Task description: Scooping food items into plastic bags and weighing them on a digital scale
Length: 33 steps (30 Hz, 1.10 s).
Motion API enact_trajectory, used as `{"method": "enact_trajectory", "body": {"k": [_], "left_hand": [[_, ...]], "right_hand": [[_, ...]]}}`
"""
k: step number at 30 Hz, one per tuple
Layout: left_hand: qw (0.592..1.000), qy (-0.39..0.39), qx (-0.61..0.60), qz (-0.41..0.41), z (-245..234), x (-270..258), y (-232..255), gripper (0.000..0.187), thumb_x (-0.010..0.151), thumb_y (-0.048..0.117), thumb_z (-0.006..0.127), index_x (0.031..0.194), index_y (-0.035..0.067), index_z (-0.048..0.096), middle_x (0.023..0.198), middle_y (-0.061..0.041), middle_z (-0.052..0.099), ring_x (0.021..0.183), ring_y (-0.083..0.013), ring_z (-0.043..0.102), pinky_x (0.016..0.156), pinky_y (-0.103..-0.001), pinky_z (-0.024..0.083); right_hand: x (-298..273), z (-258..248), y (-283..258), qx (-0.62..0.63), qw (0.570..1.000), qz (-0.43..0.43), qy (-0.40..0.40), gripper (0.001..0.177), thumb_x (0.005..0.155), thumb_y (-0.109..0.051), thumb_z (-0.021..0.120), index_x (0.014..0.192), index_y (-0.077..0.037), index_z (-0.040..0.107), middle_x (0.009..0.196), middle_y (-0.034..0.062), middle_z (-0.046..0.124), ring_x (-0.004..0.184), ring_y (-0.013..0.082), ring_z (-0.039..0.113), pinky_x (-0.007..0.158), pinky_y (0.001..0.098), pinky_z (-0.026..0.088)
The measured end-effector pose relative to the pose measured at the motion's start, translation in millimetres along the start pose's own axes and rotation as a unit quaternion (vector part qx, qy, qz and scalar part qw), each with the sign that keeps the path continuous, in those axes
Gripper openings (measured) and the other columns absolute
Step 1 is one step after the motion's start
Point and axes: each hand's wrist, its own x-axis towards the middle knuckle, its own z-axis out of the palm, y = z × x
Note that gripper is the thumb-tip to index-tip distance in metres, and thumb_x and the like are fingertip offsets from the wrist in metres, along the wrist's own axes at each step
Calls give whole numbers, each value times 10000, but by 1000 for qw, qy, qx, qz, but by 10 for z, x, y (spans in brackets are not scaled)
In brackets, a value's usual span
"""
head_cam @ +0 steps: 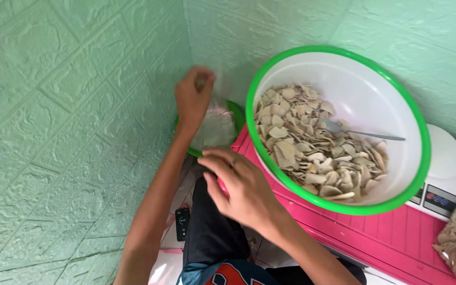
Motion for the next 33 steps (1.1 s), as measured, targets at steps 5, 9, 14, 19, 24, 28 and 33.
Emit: {"method": "enact_trajectory", "body": {"k": [5, 9, 14, 19, 24, 28, 33], "left_hand": [[977, 49, -162, 130, 69, 148, 1214, 122, 966, 30, 675, 957, 120, 594, 901, 7, 632, 807, -69, 590, 653, -231, 495], [936, -67, -295, 183, 358, 190, 1675, 266, 909, -53, 653, 1067, 137, 555, 976, -35, 645, 910, -113, 658, 750, -246, 603], [875, -272, -336, 219, 818, 194, 1940, 169, 978, 47, 728, 1079, 131, 623, 981, 0, 635, 898, -74, 624, 784, -207, 551], [832, -372, -352, 214, 1256, 257, 1993, 57, 980, 87, 721, 1018, 105, 683, 977, -21, 743, 953, -100, 718, 897, -241, 560], [863, -377, -271, 197, 1404, 313, 1832, 100, 940, 64, 745, 995, 122, 686, 906, -45, 765, 889, -140, 728, 891, -334, 576], [895, -364, -198, 165, 1414, 309, 1661, 92, 916, 113, 753, 958, 120, 671, 807, -57, 758, 808, -166, 713, 832, -373, 567], [905, -365, -145, 167, 1458, 299, 1577, 96, 913, 143, 740, 925, 138, 645, 768, -20, 743, 755, -145, 706, 790, -334, 543]], "right_hand": [[168, -932, -282, 28, 999, -35, 4, 267, 949, -49, 671, 1207, 14, 642, 1218, 188, 710, 1079, 296, 737, 1002, 374, 614], [285, -1545, 10, -48, 996, 4, 73, 232, 981, 13, 619, 1210, 46, 633, 1192, 195, 716, 1091, 309, 718, 994, 378, 569], [391, -2146, 756, -133, 984, 13, 116, 333, 952, 104, 687, 1273, 61, 611, 1237, 262, 661, 1104, 387, 664, 902, 446, 625], [403, -2451, 1217, -34, 987, 154, -26, 610, 913, 1, 730, 1463, -77, 480, 1248, 199, 660, 1299, 279, 620, 1117, 398, 448], [248, -2519, 1645, 28, 978, 208, -16, 487, 898, 72, 691, 1366, -32, 606, 961, 129, 708, 917, 179, 678, 922, 352, 531], [162, -2543, 1947, 83, 969, 231, -24, 422, 849, 50, 746, 1257, -32, 679, 942, 82, 697, 871, 143, 666, 839, 315, 555], [150, -2438, 2197, 75, 971, 225, -22, 170, 880, 3, 771, 1025, -62, 709, 886, 32, 701, 818, 104, 651, 761, 274, 550]]}}
